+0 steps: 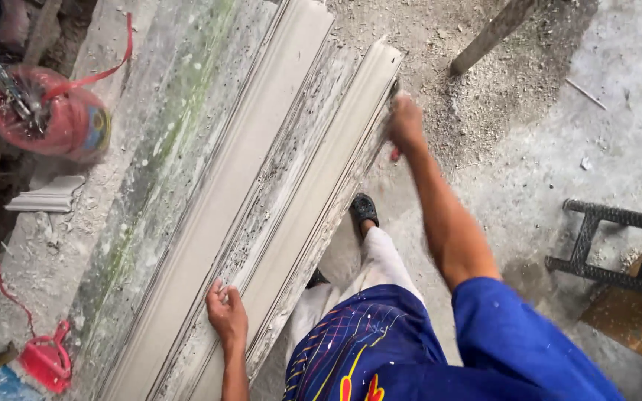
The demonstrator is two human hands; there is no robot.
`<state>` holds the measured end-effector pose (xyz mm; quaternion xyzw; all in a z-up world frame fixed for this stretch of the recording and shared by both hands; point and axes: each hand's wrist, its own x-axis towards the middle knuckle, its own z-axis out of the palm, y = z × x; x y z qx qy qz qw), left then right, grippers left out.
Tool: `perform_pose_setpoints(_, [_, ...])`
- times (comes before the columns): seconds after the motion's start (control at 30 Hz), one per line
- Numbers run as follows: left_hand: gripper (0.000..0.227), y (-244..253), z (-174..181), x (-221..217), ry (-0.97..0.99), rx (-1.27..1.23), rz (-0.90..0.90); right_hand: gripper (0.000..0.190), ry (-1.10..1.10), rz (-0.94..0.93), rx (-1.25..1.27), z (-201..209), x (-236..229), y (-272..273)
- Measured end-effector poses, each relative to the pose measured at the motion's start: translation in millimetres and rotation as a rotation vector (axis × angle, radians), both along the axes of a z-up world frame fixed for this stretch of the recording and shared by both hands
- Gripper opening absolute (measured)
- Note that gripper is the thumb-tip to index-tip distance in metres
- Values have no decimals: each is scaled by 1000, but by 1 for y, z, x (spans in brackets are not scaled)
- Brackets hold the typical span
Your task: The person uses a wire brush to scrub dust and debris off several long white decorative moldings laid on a workbench. They repeatedly brush along the grooves and edges, occasionally wiping with their hand, and continue the process across multiple pieces.
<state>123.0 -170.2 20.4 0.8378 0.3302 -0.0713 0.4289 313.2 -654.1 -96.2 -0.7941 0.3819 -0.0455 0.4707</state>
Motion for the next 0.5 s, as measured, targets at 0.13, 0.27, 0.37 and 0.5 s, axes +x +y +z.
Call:
perform_pose_setpoints(0.13, [47,-41,-2,3,46,-34,30,29,-24,-283,575,100,-1,-56])
perform_pose_setpoints(0.27, [46,-61,0,-11,-35,-40,56,51,88,187,128,115,-51,-41])
perform_pose_setpoints(0.37, [43,-64,2,-19,-23,12,86,40,-16,829,-134,33,-119,-22])
perform_pose_setpoints(0.5, [42,-59,-2,-39,-224,44,54,33,-220,1099,-558,43,-129,-10])
